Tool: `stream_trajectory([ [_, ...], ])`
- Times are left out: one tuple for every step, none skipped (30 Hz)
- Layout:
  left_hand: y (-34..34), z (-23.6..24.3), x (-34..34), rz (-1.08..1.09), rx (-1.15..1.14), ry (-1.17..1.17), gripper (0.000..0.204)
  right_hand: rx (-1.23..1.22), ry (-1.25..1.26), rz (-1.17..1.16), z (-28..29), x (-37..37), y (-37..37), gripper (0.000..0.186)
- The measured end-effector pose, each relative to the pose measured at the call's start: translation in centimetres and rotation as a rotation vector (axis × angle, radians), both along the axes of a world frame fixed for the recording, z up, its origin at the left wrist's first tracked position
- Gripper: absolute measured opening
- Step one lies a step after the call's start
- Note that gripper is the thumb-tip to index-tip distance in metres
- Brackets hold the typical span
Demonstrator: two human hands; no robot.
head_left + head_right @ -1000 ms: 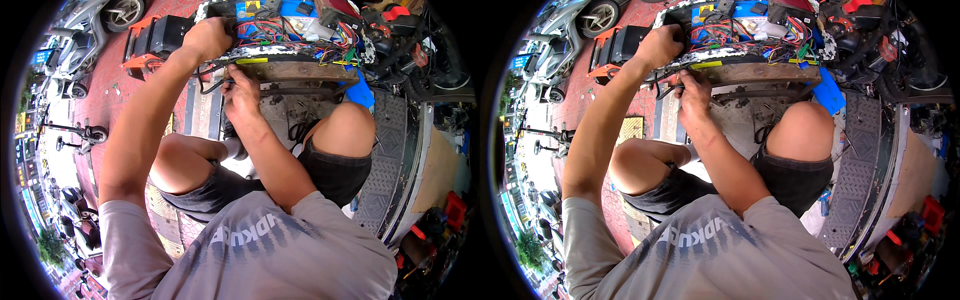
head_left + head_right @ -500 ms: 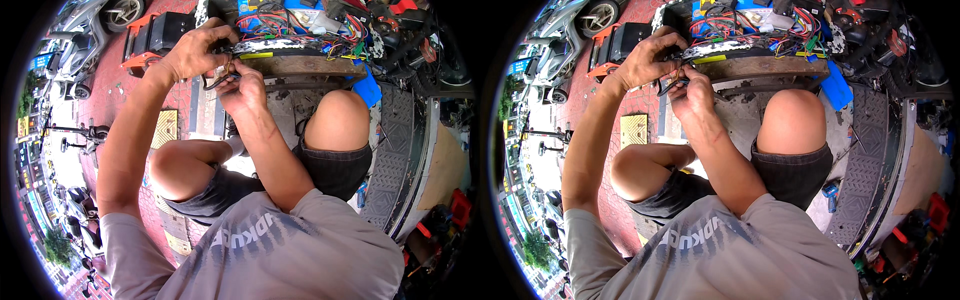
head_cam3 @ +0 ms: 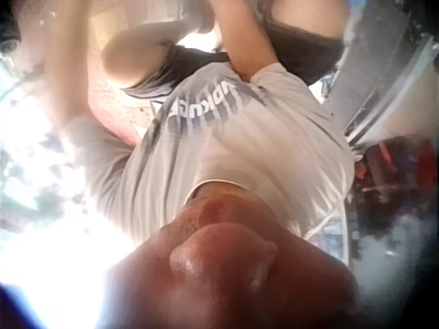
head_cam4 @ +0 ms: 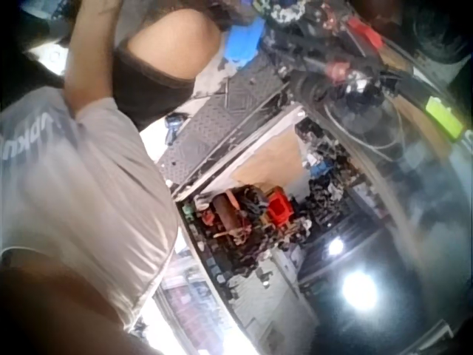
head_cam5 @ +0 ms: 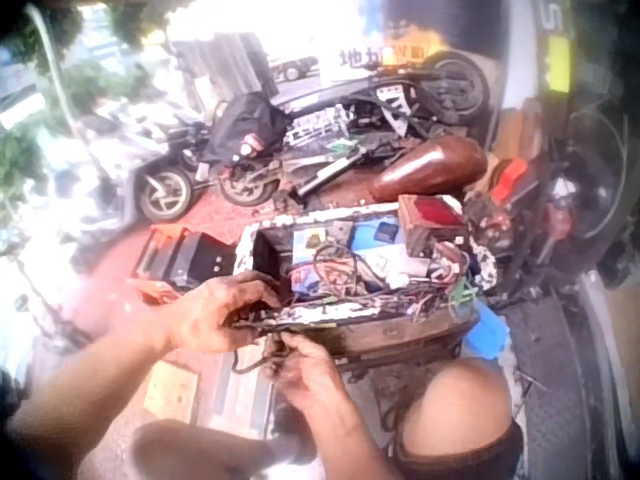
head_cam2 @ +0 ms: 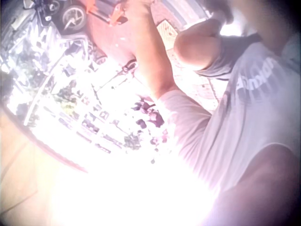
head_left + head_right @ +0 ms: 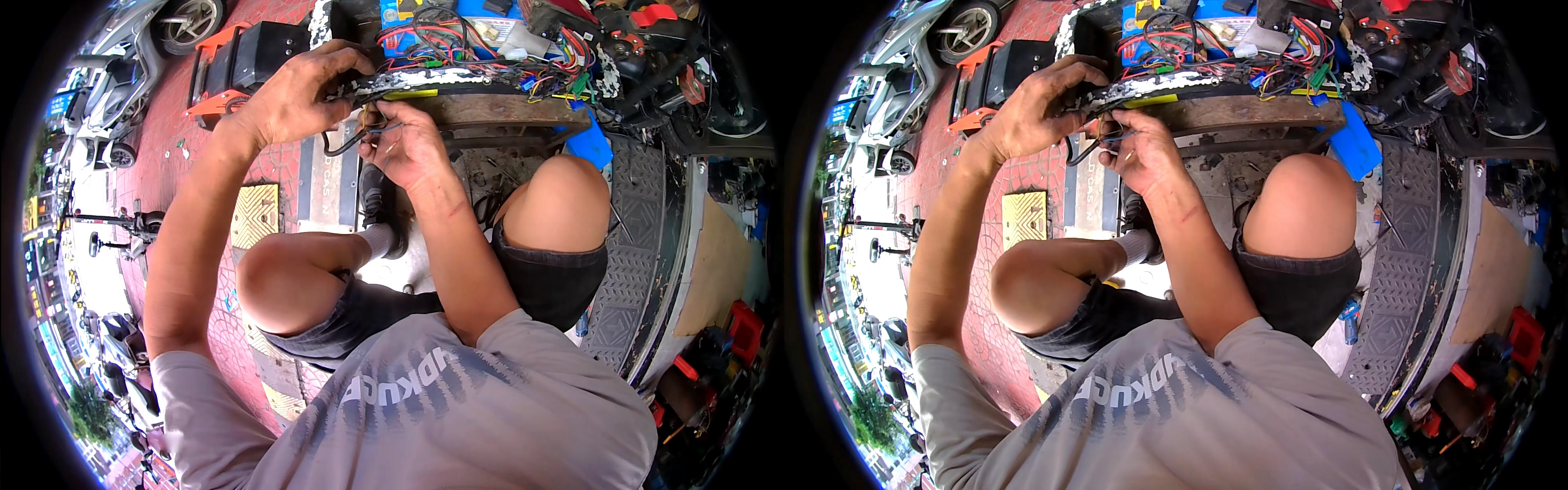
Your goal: The person repairs the wiring of an electric vehicle by stripping wire insulation, joining wires by hand, and tightening connections using a screwdriver.
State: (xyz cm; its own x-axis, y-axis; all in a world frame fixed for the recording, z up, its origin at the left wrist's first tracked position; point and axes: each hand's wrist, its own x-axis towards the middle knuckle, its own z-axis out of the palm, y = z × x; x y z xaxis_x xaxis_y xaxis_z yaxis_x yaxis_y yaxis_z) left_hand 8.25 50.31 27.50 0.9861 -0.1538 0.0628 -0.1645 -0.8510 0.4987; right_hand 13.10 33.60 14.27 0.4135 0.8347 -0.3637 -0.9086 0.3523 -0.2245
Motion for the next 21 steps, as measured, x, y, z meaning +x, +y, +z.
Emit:
stream_trajectory([
  [-0.4, 0.7, -0.2, 0.011, 0.031, 0.026, 0.031, 0.006, 0.000, 0.007, 0.1, 0.1, -0.1, 0.018],
  [-0.6, 0.9, -0.5, -0.006, 0.174, -0.013, 0.030, 0.012, -0.001, 0.014, 0.1, 0.3, -0.2, 0.017],
  [-0.8, 1.1, -0.6, -0.032, 0.318, -0.055, 0.029, 0.018, -0.003, 0.013, 0.1, 0.4, -0.3, 0.016],
  [-1.0, 1.3, -0.7, -0.059, 0.461, -0.098, 0.027, 0.037, -0.001, 0.016, -0.3, 0.6, -0.3, 0.016],
  [-1.1, 1.1, -0.8, -0.087, 0.504, -0.112, 0.027, 0.055, 0.001, 0.019, -0.9, 0.7, -0.1, 0.017],
  [-1.2, 0.9, -1.3, -0.102, 0.553, -0.123, 0.026, 0.079, 0.003, 0.035, -0.8, 0.6, 0.1, 0.018],
  [-1.3, 0.8, -1.7, -0.118, 0.603, -0.133, 0.026, 0.094, 0.067, 0.034, -0.6, 0.5, 0.3, 0.018],
  [-1.6, 0.9, -2.0, -0.073, 0.582, -0.078, 0.023, 0.108, 0.132, 0.033, -0.4, 0.2, 0.4, 0.018],
  [-2.0, 0.9, -2.1, -0.049, 0.548, -0.105, 0.021, 0.117, 0.194, 0.024, -0.1, 0.0, 0.4, 0.018],
  [-2.5, 0.9, -2.2, -0.025, 0.513, -0.131, 0.019, 0.143, 0.244, -0.010, 0.0, -0.4, 0.5, 0.019],
  [-2.9, 0.9, -2.3, -0.003, 0.479, -0.157, 0.017, 0.169, 0.294, -0.046, 0.1, -0.9, 0.8, 0.019],
  [-3.2, 0.7, -2.5, 0.041, 0.377, -0.121, 0.014, 0.198, 0.343, -0.086, 0.3, -1.2, 1.1, 0.020],
  [-3.6, 0.6, -2.5, 0.070, 0.338, -0.121, 0.014, 0.197, 0.360, -0.123, 0.5, -1.4, 1.2, 0.021],
  [-4.0, 0.5, -2.4, 0.098, 0.297, -0.122, 0.014, 0.196, 0.377, -0.162, 0.8, -1.5, 1.3, 0.022],
  [-4.2, 0.4, -2.6, 0.139, 0.258, -0.120, 0.013, 0.193, 0.396, -0.187, 1.2, -1.7, 1.5, 0.023],
  [-4.0, 0.0, -2.9, 0.169, 0.221, -0.107, 0.020, 0.190, 0.355, -0.227, 1.7, -1.7, 1.8, 0.025],
  [-4.1, -0.2, -3.1, 0.186, 0.177, -0.108, 0.019, 0.172, 0.334, -0.234, 1.7, -1.7, 2.1, 0.024],
  [-4.4, -0.5, -3.5, 0.203, 0.130, -0.110, 0.019, 0.151, 0.311, -0.241, 1.8, -1.6, 2.3, 0.024],
  [-4.6, -0.7, -3.7, 0.219, 0.083, -0.113, 0.020, 0.130, 0.288, -0.249, 2.0, -1.6, 2.6, 0.024],
  [-4.4, -1.1, -3.8, 0.223, 0.092, -0.107, 0.022, 0.070, 0.270, -0.264, 2.1, -1.9, 2.7, 0.021],
  [-4.4, -1.2, -3.9, 0.216, 0.126, -0.129, 0.022, 0.056, 0.243, -0.273, 1.8, -2.0, 2.8, 0.021],
])
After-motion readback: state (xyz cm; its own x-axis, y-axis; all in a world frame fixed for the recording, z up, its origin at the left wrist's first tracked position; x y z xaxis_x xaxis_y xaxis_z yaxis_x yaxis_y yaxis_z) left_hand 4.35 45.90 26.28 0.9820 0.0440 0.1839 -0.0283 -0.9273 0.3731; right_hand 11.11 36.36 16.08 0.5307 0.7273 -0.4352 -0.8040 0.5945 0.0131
